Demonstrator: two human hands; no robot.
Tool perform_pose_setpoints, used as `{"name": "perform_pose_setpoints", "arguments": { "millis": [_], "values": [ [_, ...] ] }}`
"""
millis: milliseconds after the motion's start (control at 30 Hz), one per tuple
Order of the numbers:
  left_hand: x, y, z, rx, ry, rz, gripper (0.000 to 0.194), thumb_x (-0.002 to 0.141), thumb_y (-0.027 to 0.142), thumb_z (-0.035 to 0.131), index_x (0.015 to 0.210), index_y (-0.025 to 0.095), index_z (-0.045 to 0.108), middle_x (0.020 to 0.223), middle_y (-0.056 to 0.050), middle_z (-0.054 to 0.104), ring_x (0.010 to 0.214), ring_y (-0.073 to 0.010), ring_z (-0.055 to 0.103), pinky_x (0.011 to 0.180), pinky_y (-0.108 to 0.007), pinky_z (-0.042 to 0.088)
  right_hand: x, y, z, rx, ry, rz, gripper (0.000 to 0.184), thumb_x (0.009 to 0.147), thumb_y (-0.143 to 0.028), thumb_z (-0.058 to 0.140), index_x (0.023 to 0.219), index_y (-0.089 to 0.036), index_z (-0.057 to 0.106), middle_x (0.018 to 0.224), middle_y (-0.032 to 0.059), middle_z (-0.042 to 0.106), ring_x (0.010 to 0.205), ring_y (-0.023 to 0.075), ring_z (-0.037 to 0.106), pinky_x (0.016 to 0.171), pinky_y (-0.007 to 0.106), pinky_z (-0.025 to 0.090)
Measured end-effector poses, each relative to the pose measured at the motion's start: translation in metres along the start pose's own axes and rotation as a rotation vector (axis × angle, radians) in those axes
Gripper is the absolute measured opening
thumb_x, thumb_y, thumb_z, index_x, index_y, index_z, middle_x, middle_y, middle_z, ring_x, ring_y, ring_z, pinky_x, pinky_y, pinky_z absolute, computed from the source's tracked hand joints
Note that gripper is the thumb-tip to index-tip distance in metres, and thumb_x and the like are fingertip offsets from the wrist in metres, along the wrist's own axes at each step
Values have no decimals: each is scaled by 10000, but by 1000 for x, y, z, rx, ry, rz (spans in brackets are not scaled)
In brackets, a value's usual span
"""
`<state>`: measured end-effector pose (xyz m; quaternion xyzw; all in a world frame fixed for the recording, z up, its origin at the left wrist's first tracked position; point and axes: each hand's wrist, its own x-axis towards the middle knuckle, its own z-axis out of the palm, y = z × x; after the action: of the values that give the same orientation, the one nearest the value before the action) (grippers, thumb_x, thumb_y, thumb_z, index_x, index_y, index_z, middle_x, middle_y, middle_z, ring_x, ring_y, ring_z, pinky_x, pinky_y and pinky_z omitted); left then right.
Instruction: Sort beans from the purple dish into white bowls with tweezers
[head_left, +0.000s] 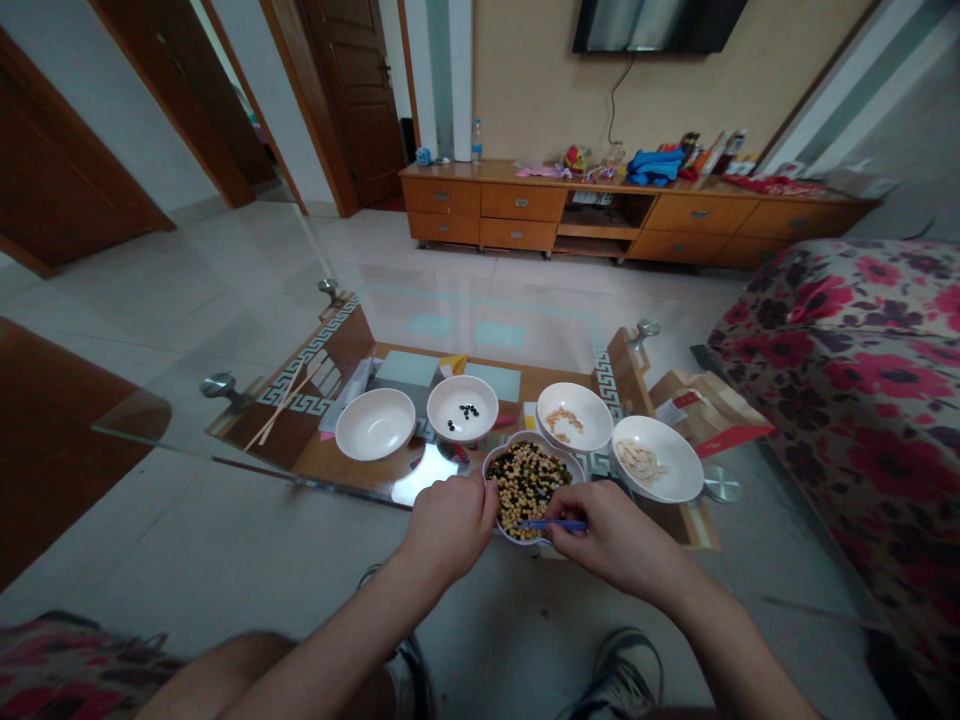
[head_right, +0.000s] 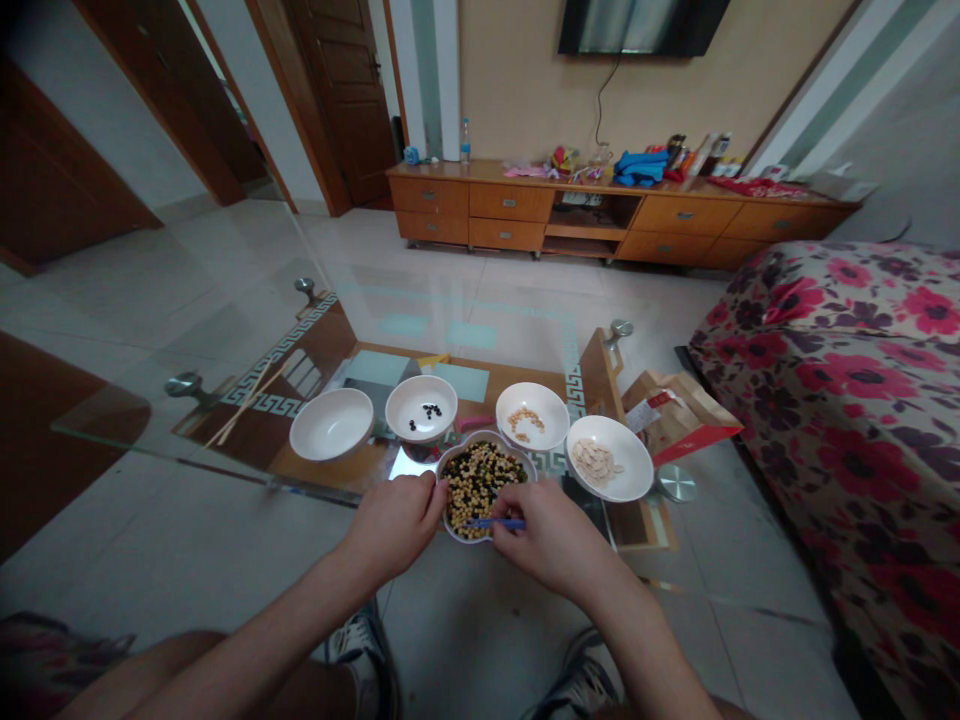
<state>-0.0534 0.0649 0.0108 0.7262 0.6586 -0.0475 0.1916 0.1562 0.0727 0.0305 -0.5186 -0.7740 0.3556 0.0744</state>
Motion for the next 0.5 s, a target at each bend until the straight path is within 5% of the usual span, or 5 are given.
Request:
{"name": "perform_pose_setpoints", "arguments": {
  "millis": [500],
  "values": [
    [0, -1, 1, -2, 11, 1, 526, 1046, 433, 239, 1040, 173, 696, 939, -144, 759, 860, -298, 729, 747, -397, 528, 0, 1, 1, 9, 4, -4, 154, 808, -167, 596, 759, -179, 741, 675, 14, 691, 601, 134, 571, 572, 246, 370]
  ]
}}
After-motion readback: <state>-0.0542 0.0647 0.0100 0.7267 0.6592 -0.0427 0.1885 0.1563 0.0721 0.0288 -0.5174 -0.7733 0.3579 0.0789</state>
